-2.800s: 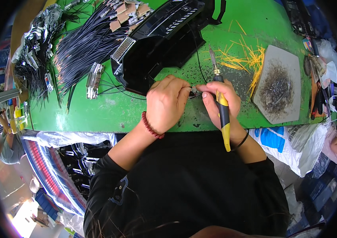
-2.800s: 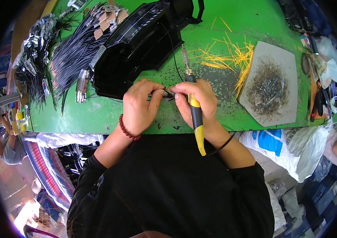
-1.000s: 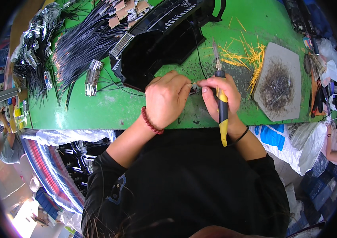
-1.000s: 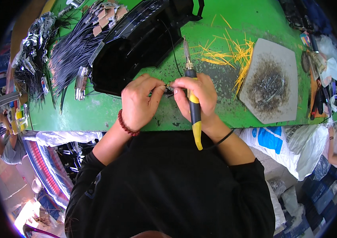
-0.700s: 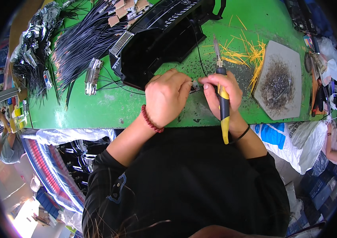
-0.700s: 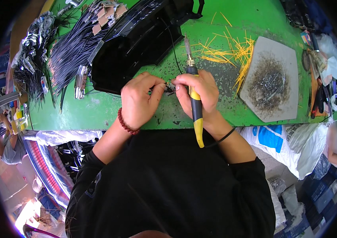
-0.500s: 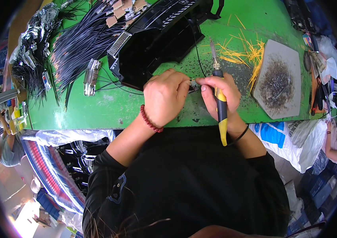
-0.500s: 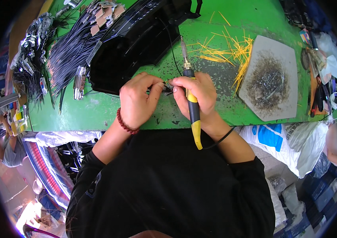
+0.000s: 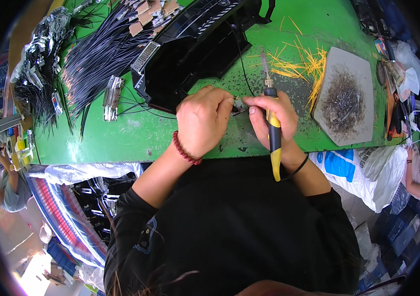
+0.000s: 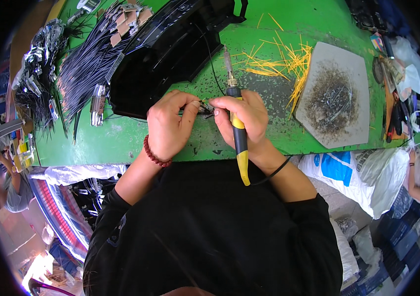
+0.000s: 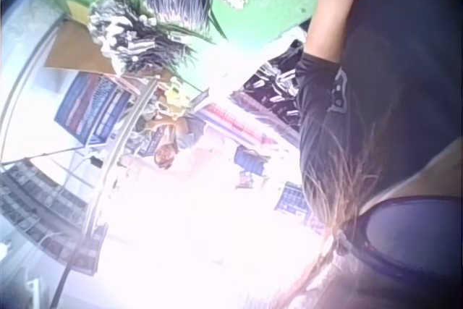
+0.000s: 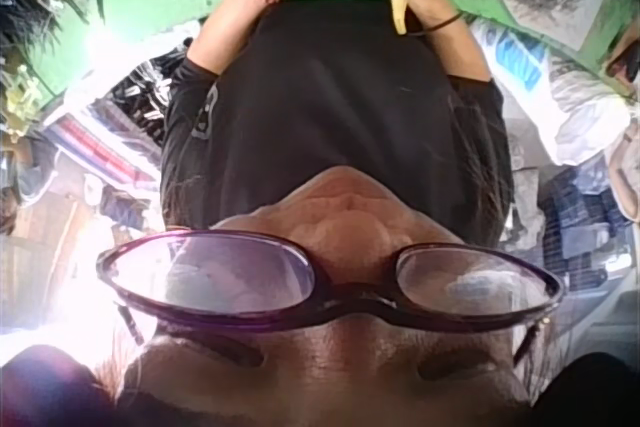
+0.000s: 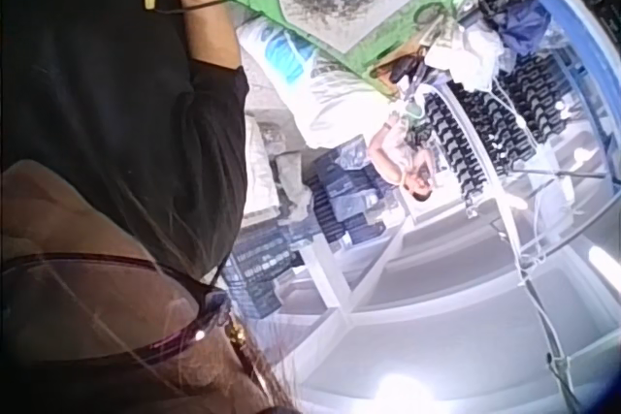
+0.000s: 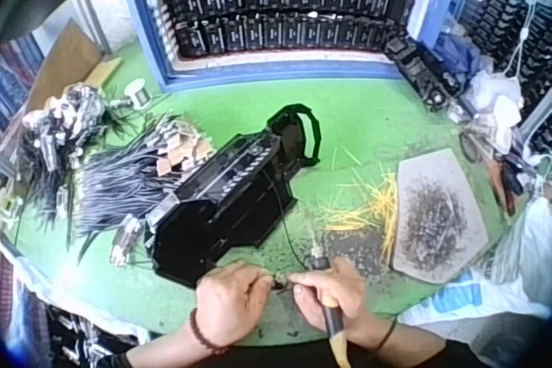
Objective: Soldering electrical wires onto small electronic components at a factory workbench.
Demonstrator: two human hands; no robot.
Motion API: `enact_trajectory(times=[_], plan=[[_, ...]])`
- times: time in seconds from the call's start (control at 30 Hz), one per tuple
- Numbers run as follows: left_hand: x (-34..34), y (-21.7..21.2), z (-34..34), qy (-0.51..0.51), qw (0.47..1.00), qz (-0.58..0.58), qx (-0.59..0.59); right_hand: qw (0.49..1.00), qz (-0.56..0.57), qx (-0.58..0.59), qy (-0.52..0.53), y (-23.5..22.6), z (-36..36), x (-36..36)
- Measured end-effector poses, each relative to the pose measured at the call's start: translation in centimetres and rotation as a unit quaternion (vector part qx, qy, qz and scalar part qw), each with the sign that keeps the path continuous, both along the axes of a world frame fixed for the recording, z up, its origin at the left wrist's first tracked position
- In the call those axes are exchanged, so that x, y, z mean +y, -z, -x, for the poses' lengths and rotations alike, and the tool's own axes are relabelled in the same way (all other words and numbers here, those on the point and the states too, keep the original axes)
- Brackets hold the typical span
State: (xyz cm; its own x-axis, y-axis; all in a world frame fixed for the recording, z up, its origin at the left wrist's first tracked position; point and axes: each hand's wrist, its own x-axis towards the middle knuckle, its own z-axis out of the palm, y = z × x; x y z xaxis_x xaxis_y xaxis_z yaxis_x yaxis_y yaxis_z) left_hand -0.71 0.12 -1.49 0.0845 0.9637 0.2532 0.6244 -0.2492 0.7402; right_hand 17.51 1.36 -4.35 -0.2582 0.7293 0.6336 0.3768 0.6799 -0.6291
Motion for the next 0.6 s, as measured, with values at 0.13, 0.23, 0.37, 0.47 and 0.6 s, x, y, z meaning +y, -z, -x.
enact_trajectory(times=[0.13, 0.23, 0.37, 0.47, 0.6], plan=[[-0.03, 0.02, 0.02, 0.003, 1.0, -0.003, 0.004, 1.0, -0.006, 0.001, -0.004, -0.13, 0.09, -0.12], [-0.15, 0.03, 0.03, -0.003, 1.0, -0.003, 0.013, 1.0, 0.009, -0.001, -0.013, 0.01, 0.05, -0.51], [0.02, 0.29, -0.03, 0.0, 1.0, -0.01, 0.012, 1.0, 0.001, 0.006, -0.009, 0.36, 0.06, -0.24], [-0.1, 0.15, -0.04, -0.002, 1.0, -0.01, 0.018, 1.0, 0.007, -0.002, -0.001, -0.01, 0.12, -0.47], [-0.03, 0.28, -0.17, -0.006, 1.0, -0.013, 0.016, 1.0, -0.016, -0.001, -0.012, -0.09, 0.24, -0.32]])
